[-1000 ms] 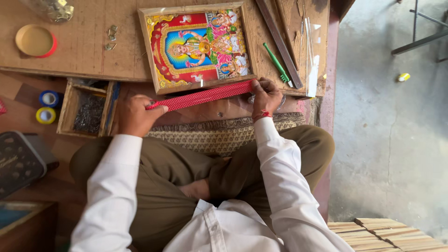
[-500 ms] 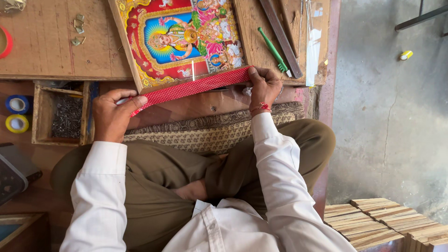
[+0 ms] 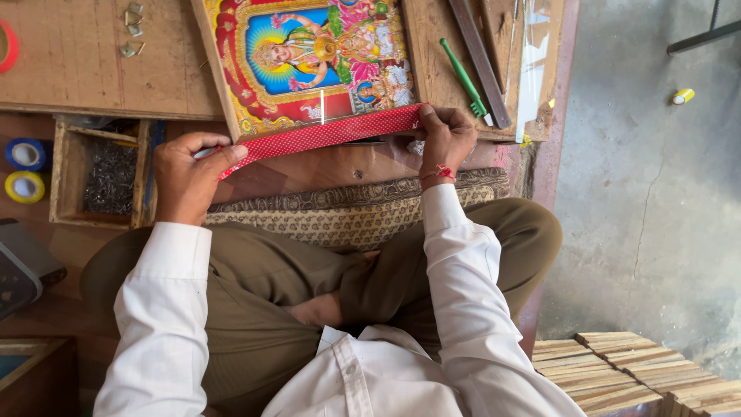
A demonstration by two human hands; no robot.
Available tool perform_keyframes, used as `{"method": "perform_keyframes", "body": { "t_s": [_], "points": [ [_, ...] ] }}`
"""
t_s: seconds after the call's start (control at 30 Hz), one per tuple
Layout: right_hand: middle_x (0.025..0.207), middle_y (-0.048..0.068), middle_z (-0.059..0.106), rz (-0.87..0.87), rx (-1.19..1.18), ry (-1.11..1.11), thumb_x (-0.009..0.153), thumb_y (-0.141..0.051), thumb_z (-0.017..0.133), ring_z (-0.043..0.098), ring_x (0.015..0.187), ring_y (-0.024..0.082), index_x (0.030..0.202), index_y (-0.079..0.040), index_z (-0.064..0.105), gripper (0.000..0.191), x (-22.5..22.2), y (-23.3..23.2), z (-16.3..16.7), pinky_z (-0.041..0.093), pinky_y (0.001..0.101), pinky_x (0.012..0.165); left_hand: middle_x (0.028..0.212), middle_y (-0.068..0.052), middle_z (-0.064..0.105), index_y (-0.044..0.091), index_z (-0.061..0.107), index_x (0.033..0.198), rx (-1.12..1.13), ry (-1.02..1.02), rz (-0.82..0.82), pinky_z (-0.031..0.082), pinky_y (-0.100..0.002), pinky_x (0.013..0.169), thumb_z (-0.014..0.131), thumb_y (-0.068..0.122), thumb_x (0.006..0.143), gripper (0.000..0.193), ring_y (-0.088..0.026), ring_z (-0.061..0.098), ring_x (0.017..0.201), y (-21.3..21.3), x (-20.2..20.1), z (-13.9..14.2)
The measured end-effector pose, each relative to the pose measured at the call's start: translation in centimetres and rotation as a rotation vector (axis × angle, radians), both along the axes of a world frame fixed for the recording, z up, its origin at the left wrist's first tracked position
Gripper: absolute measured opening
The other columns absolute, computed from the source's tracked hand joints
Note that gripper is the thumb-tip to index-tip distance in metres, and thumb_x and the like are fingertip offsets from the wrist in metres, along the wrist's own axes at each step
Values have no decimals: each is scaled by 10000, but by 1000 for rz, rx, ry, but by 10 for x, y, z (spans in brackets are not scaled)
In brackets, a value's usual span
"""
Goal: The person applies red decorative tape to the edges of a framed picture, then uses a hammer to secure the frame. They repeat this process on a second framed picture, applying tape and securing it with a hammer.
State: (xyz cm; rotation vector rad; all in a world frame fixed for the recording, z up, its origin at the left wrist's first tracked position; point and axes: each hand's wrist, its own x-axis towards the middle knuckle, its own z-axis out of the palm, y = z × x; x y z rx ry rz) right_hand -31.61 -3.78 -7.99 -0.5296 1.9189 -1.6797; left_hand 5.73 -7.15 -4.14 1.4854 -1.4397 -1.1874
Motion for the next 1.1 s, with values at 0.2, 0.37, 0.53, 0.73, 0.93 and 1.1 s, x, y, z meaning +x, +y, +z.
{"method": "perform_keyframes", "body": {
  "t_s": [0.2,0.37,0.53,0.73,0.93,1.1],
  "points": [
    [710,96,708,72,-113,-36,827,21,802,687,570,152,768,45,721,103,-12,-6,-10,627,315,482,869,-105,762,-1,783,978,-157,-79,-7,563,-288,737,932,175,763,315,-143,711,781,2,4,-11],
    [697,119,692,93,-163,-55,817,75,799,674,538,171,721,46,666,166,-16,-11,-13,595,315,450,858,-125,769,-4,781,933,-208,-82,9,560,-310,730,942,199,723,333,-169,730,792,0,6,-19],
    [704,119,697,101,-153,-31,846,72,805,660,526,169,723,32,655,198,-13,-9,-11,539,285,427,823,-107,768,2,774,927,-49,-36,61,569,-299,669,926,213,728,327,-168,730,742,-9,5,-20],
    [699,116,698,94,-127,-17,846,69,813,649,508,156,728,31,660,197,-10,-8,-5,525,270,420,840,-111,765,-3,784,904,-145,-54,53,561,-296,669,930,183,750,282,-164,725,751,-12,3,-20],
    [685,109,684,81,-97,-21,848,56,818,638,493,148,715,22,643,222,-7,-8,-1,519,267,405,836,-106,759,-2,782,883,-110,-24,67,554,-294,648,925,152,746,251,-152,702,735,-12,2,-19],
    [695,109,691,90,-96,-13,858,49,820,638,502,146,724,23,642,225,-10,-7,-5,515,263,413,833,-103,757,-14,776,881,-113,-8,59,559,-275,653,919,134,755,241,-131,704,733,-12,2,-16]
  ]
}}
